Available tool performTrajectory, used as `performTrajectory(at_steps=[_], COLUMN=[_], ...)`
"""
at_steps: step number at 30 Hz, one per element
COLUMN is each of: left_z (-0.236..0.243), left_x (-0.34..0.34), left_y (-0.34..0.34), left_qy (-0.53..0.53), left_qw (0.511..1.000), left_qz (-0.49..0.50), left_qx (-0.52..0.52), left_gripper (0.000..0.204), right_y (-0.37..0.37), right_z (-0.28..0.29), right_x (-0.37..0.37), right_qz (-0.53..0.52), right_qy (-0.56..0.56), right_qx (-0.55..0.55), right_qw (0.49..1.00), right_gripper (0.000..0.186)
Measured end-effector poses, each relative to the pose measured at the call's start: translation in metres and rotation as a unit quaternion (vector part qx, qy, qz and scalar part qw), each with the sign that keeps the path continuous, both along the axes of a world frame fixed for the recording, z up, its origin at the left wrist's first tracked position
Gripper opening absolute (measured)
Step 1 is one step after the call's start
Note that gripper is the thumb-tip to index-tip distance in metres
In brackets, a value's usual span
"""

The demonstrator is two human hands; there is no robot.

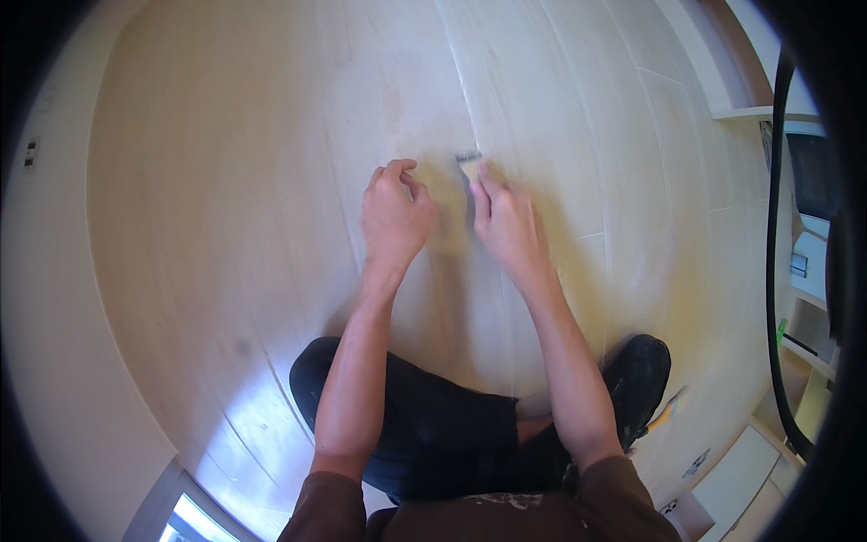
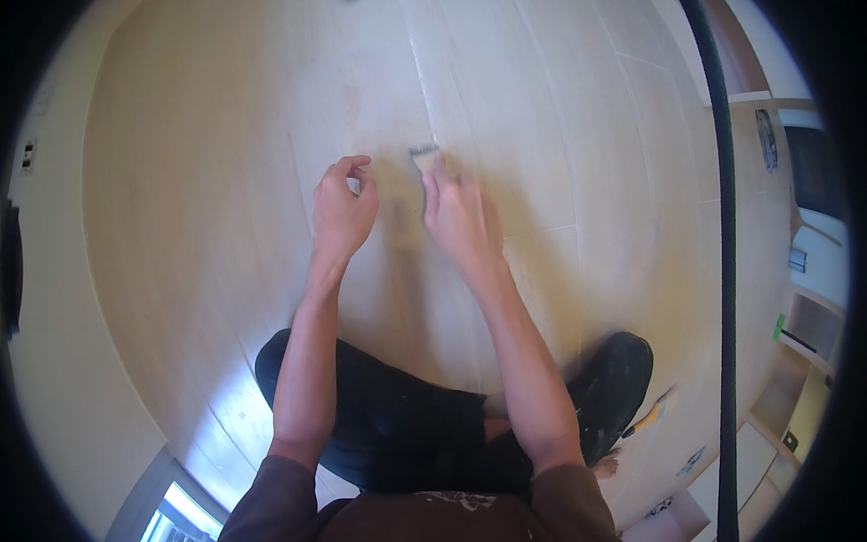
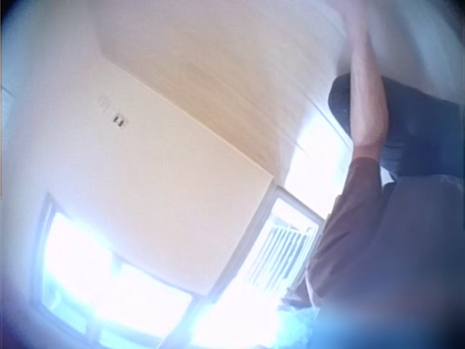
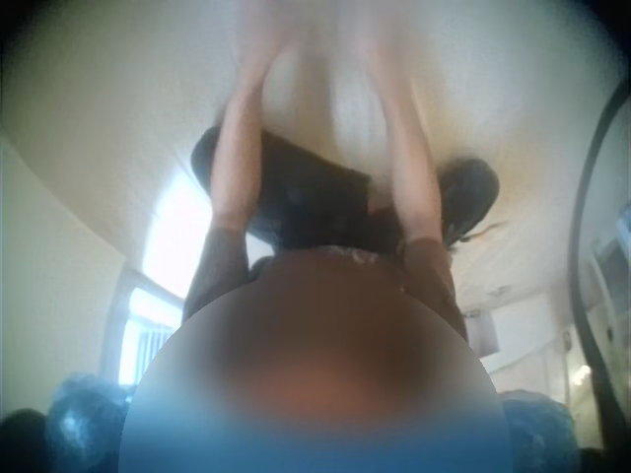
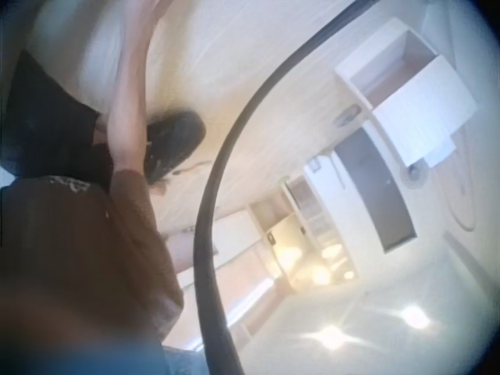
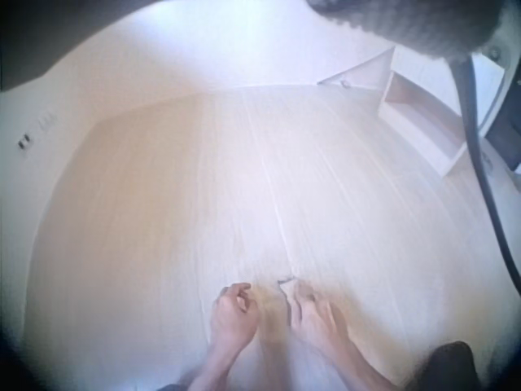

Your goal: The person sits on a tiled floor and uses a small brush to apply grout into the seams between tiles. They then use a small scraper tool to smooth and remove excess grout from the tile surfaces.

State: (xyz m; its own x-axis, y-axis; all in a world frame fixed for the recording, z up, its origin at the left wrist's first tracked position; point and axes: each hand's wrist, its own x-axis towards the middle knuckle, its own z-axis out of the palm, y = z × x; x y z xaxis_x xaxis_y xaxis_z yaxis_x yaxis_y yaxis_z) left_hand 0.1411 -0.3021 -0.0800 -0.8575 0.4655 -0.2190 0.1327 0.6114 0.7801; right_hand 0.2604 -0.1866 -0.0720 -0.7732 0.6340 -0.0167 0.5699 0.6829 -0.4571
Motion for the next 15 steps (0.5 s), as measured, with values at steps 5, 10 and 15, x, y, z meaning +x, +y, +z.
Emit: performTrajectory(at_steps=[5,10,15], left_z=[0.002,0.003,0.001], left_x=[0.001,0.001,0.0], left_y=[-0.001,0.0,0.001], left_qy=[0.0,-0.006,0.005], left_qw=[1.0,1.0,1.0], left_qz=[0.002,0.018,0.02], left_qx=[-0.027,-0.005,-0.017], left_gripper=[0.032,0.028,0.028], right_y=[-0.025,0.001,0.053], right_z=[-0.001,-0.013,-0.011], right_x=[0.05,0.019,-0.078], right_qz=[-0.013,0.016,0.028], right_qy=[-0.051,-0.027,0.033], right_qx=[-0.056,-0.01,0.014], right_qw=[0.997,0.999,0.999], right_gripper=[0.037,0.035,0.032])
